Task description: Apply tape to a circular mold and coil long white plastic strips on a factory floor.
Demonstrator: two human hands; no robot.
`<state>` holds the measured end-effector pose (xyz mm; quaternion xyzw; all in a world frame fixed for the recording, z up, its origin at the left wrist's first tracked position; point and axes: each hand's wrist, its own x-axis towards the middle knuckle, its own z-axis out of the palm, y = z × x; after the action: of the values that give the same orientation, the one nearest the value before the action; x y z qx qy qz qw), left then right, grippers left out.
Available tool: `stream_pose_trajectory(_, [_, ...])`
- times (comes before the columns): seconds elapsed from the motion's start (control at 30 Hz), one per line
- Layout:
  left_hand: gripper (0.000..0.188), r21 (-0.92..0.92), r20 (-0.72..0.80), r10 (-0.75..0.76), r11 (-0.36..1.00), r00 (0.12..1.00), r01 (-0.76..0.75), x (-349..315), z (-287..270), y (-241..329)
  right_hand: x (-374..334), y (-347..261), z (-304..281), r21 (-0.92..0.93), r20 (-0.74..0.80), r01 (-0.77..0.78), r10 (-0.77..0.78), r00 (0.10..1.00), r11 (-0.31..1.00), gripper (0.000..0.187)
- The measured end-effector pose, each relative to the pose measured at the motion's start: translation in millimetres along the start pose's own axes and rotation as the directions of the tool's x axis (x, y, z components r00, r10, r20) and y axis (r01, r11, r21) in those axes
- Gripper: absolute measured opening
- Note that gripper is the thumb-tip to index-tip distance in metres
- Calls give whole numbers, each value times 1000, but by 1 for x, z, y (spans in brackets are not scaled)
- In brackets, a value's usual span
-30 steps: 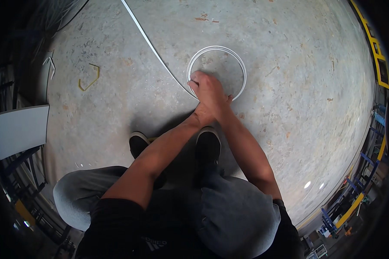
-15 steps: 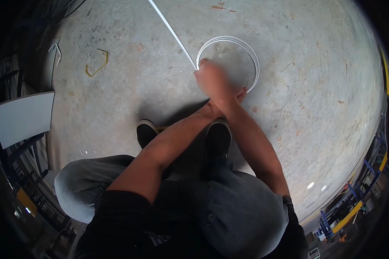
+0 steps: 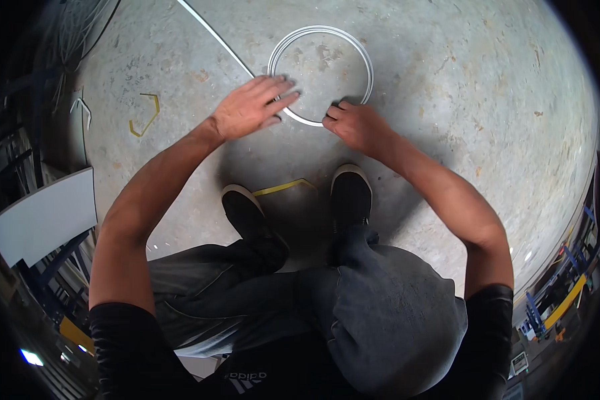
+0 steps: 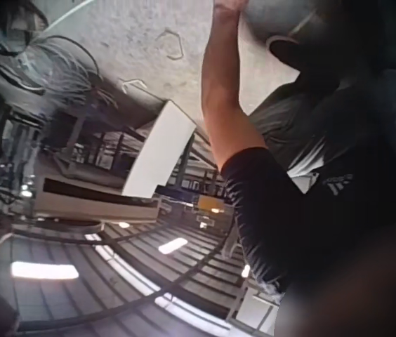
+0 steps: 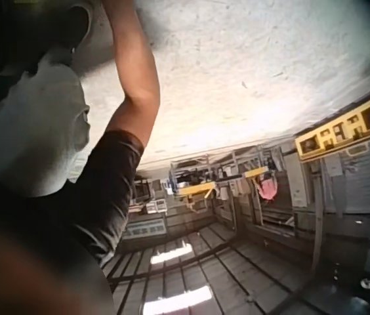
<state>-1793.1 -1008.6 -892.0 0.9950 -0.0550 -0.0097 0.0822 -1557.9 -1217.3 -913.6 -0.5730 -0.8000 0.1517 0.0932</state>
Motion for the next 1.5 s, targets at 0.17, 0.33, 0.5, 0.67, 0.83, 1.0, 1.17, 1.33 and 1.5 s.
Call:
stream_pose_trajectory(0.17, [37, 19, -45, 151, 988, 988, -150, 18, 16, -1, -33, 38, -28, -14, 170, 154, -150, 974, 988, 12])
stream_pose_trajectory(0.33, [28, -157, -16, 202, 967, 979, -202, 38, 38, 31, -40, 64, -43, -19, 335, 278, -256, 907, 960, 12])
stream_pose_trajectory(0.5, [18, -205, -254, -74, 979, 964, 21, 93, 74, 133, -78, 115, -75, -194, 117, 146, -125, 985, 970, 30])
stream_pose_trajectory(0.67, [8, -328, -233, -288, 922, 929, 204, 109, 79, 138, -78, 53, -57, 276, -250, -546, 608, 753, 791, 42])
stream_pose_trajectory(0.83, [9, -385, -226, -296, 902, 928, 194, 117, 77, 136, -80, 14, -3, 635, -184, -706, 949, 256, 314, 47])
stream_pose_trajectory(1.0, [7, -374, -286, -290, 911, 913, 172, 122, 71, 133, -53, 16, -8, 500, -327, -788, 921, 213, 360, 51])
stream_pose_trajectory(1.17, [6, -363, -262, -267, 918, 927, 162, 120, 71, 133, -50, 40, -10, 411, -347, -801, 887, 303, 435, 45])
stream_pose_trajectory(1.33, [5, -362, -252, -254, 920, 934, 152, 109, 73, 131, -42, 40, -10, 380, -315, -804, 881, 354, 459, 26])
stream_pose_trajectory(1.5, [8, -388, -250, -229, 914, 941, 119, 104, 67, 129, -41, 37, -10, 410, -286, -796, 892, 352, 445, 20])
